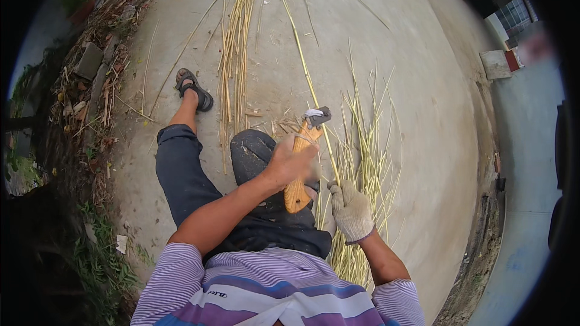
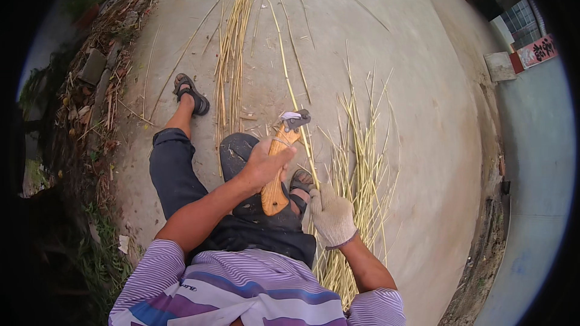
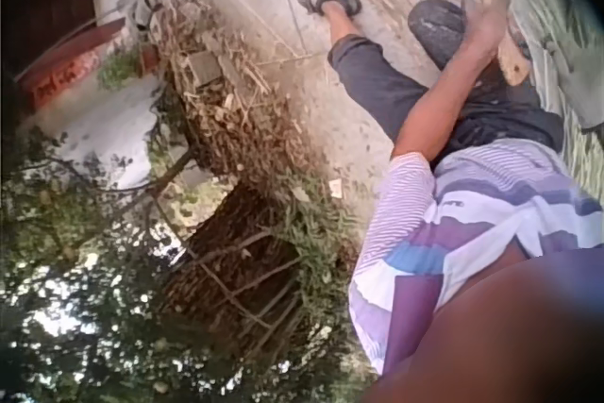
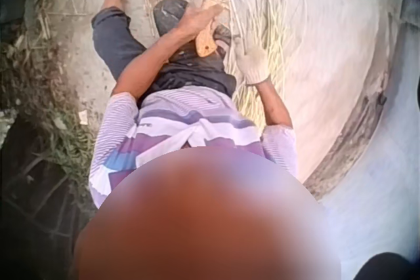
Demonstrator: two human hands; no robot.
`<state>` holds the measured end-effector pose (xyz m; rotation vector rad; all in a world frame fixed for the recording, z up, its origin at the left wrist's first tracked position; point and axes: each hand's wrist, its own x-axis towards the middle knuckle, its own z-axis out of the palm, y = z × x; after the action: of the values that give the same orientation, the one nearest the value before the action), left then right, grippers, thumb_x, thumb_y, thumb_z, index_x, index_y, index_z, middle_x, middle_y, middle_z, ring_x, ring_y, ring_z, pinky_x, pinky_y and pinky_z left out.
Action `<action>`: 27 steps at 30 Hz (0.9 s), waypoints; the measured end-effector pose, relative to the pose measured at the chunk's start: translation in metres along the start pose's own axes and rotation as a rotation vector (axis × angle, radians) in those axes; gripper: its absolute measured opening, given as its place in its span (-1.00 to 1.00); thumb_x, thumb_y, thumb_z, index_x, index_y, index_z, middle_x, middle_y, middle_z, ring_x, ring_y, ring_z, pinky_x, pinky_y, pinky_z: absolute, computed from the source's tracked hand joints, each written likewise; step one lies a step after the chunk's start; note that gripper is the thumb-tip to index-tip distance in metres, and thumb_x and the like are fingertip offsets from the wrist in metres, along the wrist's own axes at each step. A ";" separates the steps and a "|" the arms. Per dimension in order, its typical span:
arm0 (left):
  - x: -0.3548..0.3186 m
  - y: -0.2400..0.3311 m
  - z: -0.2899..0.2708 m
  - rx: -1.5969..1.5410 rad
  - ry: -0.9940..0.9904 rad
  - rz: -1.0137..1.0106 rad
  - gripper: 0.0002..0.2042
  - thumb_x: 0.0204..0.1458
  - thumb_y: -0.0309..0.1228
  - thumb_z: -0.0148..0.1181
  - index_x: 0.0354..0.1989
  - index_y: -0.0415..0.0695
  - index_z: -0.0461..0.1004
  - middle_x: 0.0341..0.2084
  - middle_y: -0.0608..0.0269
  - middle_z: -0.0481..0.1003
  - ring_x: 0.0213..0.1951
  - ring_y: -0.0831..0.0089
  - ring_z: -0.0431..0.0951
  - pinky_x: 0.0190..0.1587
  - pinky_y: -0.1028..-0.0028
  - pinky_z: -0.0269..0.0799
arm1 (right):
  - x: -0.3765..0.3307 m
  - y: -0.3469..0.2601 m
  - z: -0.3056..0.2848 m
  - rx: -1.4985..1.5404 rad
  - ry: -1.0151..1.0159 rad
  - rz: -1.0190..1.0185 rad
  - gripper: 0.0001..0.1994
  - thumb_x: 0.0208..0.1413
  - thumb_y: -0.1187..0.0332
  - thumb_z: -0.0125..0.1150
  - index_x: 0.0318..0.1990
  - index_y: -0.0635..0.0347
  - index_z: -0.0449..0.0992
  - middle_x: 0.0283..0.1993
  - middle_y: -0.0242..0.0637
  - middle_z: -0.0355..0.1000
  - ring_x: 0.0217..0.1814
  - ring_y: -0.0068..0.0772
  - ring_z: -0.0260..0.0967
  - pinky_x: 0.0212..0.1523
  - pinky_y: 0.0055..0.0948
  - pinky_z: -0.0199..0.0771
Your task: The person sits on a concrete surface and uses a knife to peel the outer layer off long bamboo sticks. They hold each stick with a gloved hand and scrape the blade along its length, dropping the finished sticks to the ground.
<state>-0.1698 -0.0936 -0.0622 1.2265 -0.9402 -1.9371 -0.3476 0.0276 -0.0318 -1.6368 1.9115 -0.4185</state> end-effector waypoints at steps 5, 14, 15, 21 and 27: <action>0.092 0.068 -0.112 -0.134 0.279 0.102 -0.83 0.18 -0.31 0.26 -0.27 -0.12 0.46 -0.60 0.41 0.41 -0.67 0.60 0.40 -0.63 0.54 0.36 | -0.090 0.027 0.006 -0.095 -0.116 -0.168 -0.83 0.25 0.30 0.08 -0.15 0.15 0.51 -0.50 -0.08 0.48 -0.51 0.03 0.50 -0.49 -0.08 0.48; 0.090 0.064 -0.110 -0.056 0.265 0.088 -0.85 0.14 -0.38 0.25 -0.27 -0.19 0.46 -0.60 0.38 0.39 -0.67 0.58 0.39 -0.63 0.53 0.35 | -0.094 0.017 -0.002 0.269 -0.372 0.228 -0.79 0.28 0.28 0.08 -0.11 0.23 0.50 -0.50 -0.10 0.48 -0.49 -0.14 0.53 -0.43 -0.22 0.49; 0.084 0.054 -0.095 -0.045 0.240 0.054 -0.85 0.14 -0.37 0.25 -0.27 -0.18 0.47 -0.60 0.38 0.39 -0.66 0.58 0.39 -0.62 0.52 0.36 | -0.071 -0.001 -0.005 0.408 -0.364 0.324 -0.78 0.29 0.27 0.07 -0.09 0.24 0.49 -0.51 -0.10 0.47 -0.48 -0.18 0.53 -0.43 -0.24 0.49; 0.081 0.031 -0.095 -0.206 0.275 0.044 -0.84 0.14 -0.37 0.28 -0.28 -0.15 0.43 -0.62 0.38 0.39 -0.67 0.55 0.41 -0.65 0.47 0.36 | -0.014 -0.032 -0.005 0.199 -0.218 0.061 -0.75 0.35 0.27 -0.04 -0.06 0.20 0.51 -0.46 -0.10 0.49 -0.44 -0.12 0.55 -0.37 -0.22 0.51; 0.106 0.110 -0.360 -0.396 0.666 0.264 -0.85 0.18 -0.41 0.21 -0.34 -0.07 0.34 -0.64 0.39 0.36 -0.66 0.55 0.36 -0.62 0.54 0.36 | -0.104 0.024 -0.014 0.072 -0.279 0.190 -0.78 0.31 0.24 0.02 -0.14 0.12 0.56 -0.38 -0.07 0.55 -0.38 0.08 0.53 -0.34 -0.06 0.53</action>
<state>0.1424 -0.3192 -0.1287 1.2982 -0.3273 -1.2835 -0.3670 0.1319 -0.0108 -1.3727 1.7973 -0.1689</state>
